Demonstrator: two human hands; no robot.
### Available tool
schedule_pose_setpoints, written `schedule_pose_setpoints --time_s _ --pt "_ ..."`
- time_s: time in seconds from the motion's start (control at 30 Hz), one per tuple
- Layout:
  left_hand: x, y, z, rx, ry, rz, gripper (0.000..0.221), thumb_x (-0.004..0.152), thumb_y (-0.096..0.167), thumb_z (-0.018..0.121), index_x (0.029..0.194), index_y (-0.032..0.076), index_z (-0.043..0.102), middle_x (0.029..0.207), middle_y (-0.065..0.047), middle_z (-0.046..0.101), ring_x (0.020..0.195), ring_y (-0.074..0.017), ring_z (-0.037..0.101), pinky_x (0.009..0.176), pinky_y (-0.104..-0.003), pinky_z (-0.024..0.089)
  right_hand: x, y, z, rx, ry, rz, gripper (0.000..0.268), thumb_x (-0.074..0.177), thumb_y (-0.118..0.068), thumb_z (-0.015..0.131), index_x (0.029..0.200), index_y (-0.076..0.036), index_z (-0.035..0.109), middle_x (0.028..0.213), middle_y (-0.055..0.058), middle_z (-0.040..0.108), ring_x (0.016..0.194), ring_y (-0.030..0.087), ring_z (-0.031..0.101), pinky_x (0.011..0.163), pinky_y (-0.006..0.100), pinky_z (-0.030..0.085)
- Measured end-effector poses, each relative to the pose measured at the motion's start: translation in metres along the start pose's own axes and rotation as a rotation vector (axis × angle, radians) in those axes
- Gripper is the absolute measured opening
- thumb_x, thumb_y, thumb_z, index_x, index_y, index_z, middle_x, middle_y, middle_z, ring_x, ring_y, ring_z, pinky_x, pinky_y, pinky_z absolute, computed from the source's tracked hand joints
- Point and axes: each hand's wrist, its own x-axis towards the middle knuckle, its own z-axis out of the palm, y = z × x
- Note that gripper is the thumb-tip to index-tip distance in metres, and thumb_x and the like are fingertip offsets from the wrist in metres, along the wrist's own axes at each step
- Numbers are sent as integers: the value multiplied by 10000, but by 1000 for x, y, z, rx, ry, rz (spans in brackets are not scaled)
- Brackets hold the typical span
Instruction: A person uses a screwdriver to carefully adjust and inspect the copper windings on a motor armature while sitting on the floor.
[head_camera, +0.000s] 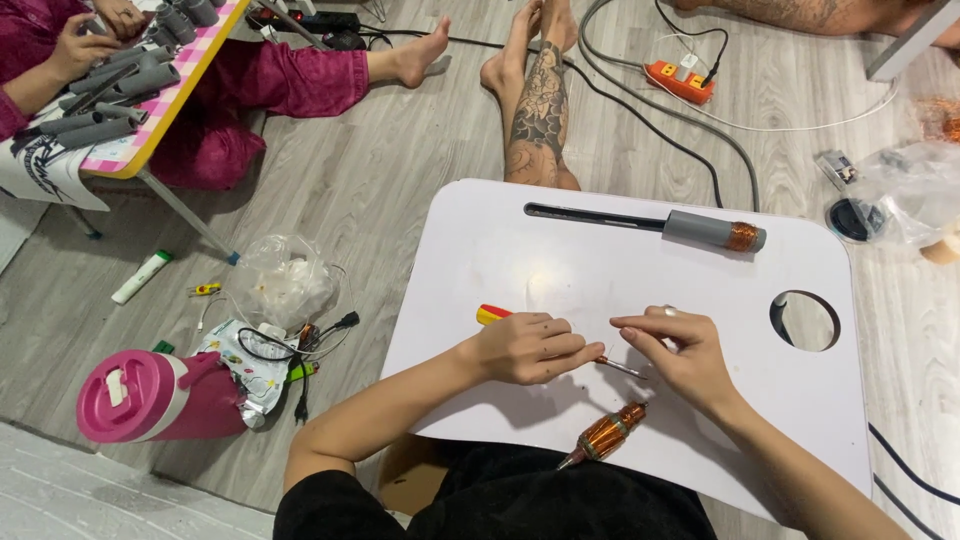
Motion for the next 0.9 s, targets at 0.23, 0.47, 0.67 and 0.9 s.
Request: schedule_pose_setpoints --time_s 0.23,0.47,0.67,0.9 --pt "-4 4 6 30 30 -4 229 1042 95 502 1065 51 726 829 -42 551 677 -164 541 579 -237 509 -7 16 21 194 -124 28 152 831 -59 717 943 -56 819 484 36 566 491 58 433 491 235 367" --pt "-23 -5 15 254 -272 -201 210 948 52 590 1137 71 680 828 -16 511 611 -148 520 507 -246 473 -10 7 15 -493 13 -399 91 799 -40 732 866 -73 785 444 -12 518 375 117 449 432 241 380" --pt "-23 -5 8 63 -309 -23 120 998 171 528 996 93 619 821 -7 479 616 -150 563 543 -254 516 0 -3 14 -328 52 -265 110 806 -58 731 876 -120 788 458 -36 491 402 91 413 423 212 354" --pt "-27 0 16 47 -128 -20 228 1009 120 457 1119 95 655 806 -3 458 626 -127 509 563 -212 502 -9 25 18 171 -135 118 192 847 -41 685 982 -75 816 497 39 585 529 59 450 506 245 365"
